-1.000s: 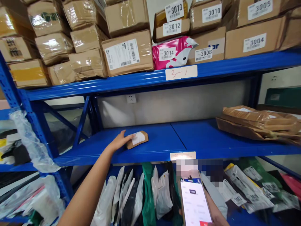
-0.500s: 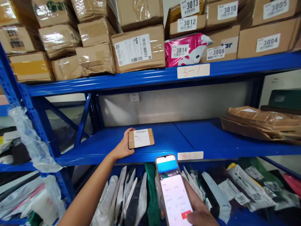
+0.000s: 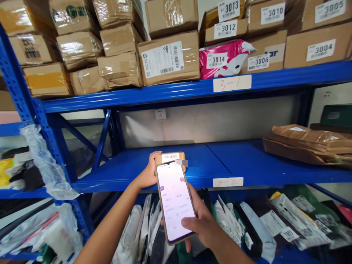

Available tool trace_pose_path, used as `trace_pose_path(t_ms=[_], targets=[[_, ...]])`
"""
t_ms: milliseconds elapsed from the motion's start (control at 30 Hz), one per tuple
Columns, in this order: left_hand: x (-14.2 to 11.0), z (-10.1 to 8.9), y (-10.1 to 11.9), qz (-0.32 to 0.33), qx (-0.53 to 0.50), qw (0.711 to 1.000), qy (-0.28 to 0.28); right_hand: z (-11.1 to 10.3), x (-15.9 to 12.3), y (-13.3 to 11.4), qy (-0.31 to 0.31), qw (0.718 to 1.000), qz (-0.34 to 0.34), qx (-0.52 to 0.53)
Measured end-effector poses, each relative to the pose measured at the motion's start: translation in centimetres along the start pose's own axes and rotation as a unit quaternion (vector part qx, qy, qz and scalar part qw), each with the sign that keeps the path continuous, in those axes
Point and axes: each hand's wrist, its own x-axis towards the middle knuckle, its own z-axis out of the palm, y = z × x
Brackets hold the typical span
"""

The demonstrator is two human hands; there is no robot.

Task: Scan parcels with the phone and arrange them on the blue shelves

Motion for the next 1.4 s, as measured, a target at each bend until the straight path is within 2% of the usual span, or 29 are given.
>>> trace_pose_path(t_ms=[333, 667, 1400], targets=[[-0.1, 0.0, 0.0, -0.027, 0.002, 0.999, 0.018, 1.2, 0.0, -0.8, -0.02, 0.999, -0.013, -0.021], [0.0, -0.1, 0.5, -0.004, 0.0, 1.0, 0.012, 1.4, -0.3, -1.1, -0.016, 1.0, -0.018, -0.014], [-0.2, 0.2, 0.0, -0.015, -0.005, 1.0, 0.021, 1.2, -0.2, -0.9, -0.031, 0.999, -0.025, -0.009]])
